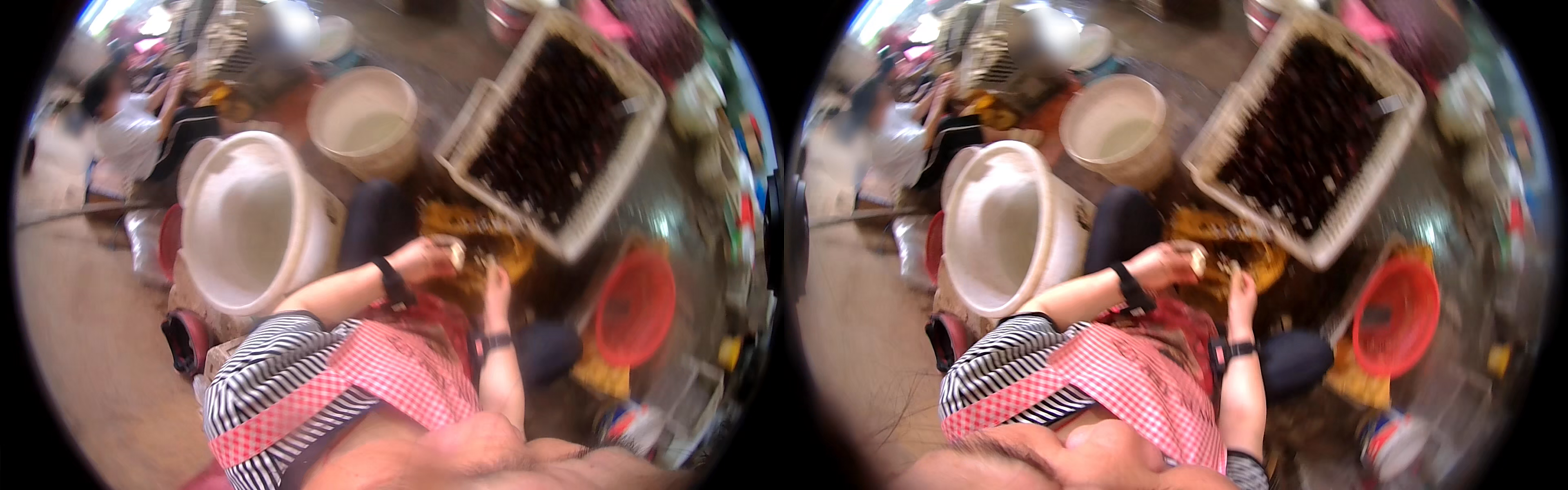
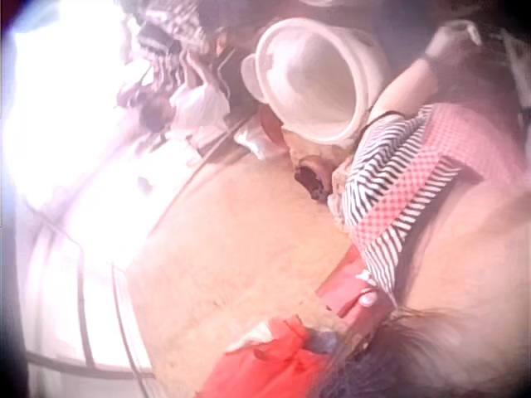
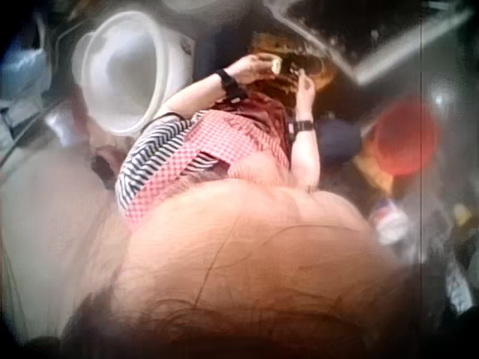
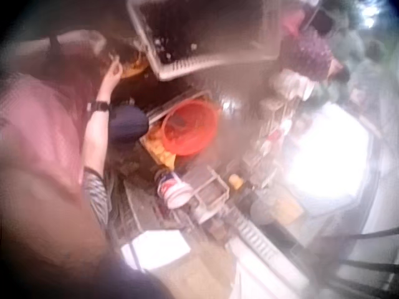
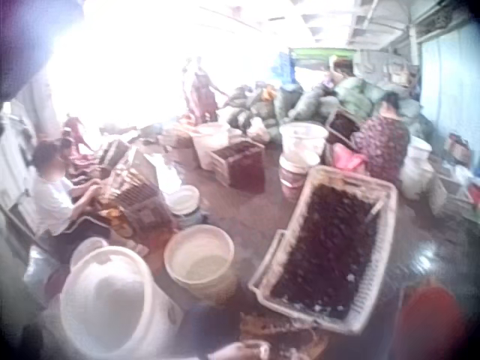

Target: The person peels dark, bulbous objects by hand, placing the peeled fruit into a container and discarding the husks into a bag.

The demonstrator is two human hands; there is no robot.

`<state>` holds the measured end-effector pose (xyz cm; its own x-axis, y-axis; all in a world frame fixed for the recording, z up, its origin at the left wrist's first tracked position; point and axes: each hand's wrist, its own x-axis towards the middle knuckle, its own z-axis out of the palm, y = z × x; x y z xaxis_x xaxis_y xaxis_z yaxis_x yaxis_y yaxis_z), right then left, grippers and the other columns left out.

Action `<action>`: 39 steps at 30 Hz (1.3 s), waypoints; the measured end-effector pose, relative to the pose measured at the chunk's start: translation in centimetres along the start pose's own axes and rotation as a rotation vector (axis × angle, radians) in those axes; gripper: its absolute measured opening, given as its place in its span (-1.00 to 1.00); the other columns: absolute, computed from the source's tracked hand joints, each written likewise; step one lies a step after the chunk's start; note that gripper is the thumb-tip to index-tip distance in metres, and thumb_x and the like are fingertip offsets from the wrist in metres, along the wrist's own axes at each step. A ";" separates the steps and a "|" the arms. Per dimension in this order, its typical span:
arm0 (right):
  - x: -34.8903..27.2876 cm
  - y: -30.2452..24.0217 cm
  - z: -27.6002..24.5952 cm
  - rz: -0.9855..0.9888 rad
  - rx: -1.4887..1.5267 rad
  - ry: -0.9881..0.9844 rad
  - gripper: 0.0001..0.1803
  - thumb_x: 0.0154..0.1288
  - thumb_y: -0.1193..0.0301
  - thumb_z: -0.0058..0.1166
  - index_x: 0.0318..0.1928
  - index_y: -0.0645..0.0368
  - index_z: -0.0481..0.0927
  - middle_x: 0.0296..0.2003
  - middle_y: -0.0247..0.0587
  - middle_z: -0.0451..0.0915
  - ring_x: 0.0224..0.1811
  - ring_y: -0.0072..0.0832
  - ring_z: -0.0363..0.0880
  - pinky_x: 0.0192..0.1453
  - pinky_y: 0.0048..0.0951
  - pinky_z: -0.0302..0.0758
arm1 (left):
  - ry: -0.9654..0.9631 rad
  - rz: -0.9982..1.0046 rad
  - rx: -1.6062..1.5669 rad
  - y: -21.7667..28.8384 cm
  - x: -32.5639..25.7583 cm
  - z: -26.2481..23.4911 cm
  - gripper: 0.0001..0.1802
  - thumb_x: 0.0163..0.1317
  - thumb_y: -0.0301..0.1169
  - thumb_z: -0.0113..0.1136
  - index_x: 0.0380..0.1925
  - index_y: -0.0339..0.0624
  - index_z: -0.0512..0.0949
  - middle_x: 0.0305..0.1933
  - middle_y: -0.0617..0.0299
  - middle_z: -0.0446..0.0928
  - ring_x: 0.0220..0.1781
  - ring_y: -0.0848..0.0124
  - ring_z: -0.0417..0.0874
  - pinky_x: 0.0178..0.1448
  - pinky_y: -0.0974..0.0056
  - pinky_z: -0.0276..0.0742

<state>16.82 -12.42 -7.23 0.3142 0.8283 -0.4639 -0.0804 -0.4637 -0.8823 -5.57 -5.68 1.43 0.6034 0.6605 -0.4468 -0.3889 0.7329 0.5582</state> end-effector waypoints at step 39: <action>-0.6 -0.5 0.1 -0.358 -0.200 0.088 -0.65 0.38 0.14 0.19 -0.05 0.13 0.55 -0.38 -0.26 0.59 -0.42 -0.45 0.53 -0.27 -0.42 0.49 | 0.180 -0.175 0.061 -0.8 0.7 0.3 -0.68 0.36 -0.55 0.15 0.10 -0.32 0.49 -0.02 0.10 0.63 -0.05 0.33 0.69 0.10 0.26 0.66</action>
<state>16.58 -12.69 -6.55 0.3690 0.9224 -0.1142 0.2309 -0.2100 -0.9501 -4.64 -5.91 0.91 0.5222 0.5464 -0.6548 -0.2433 0.8313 0.4997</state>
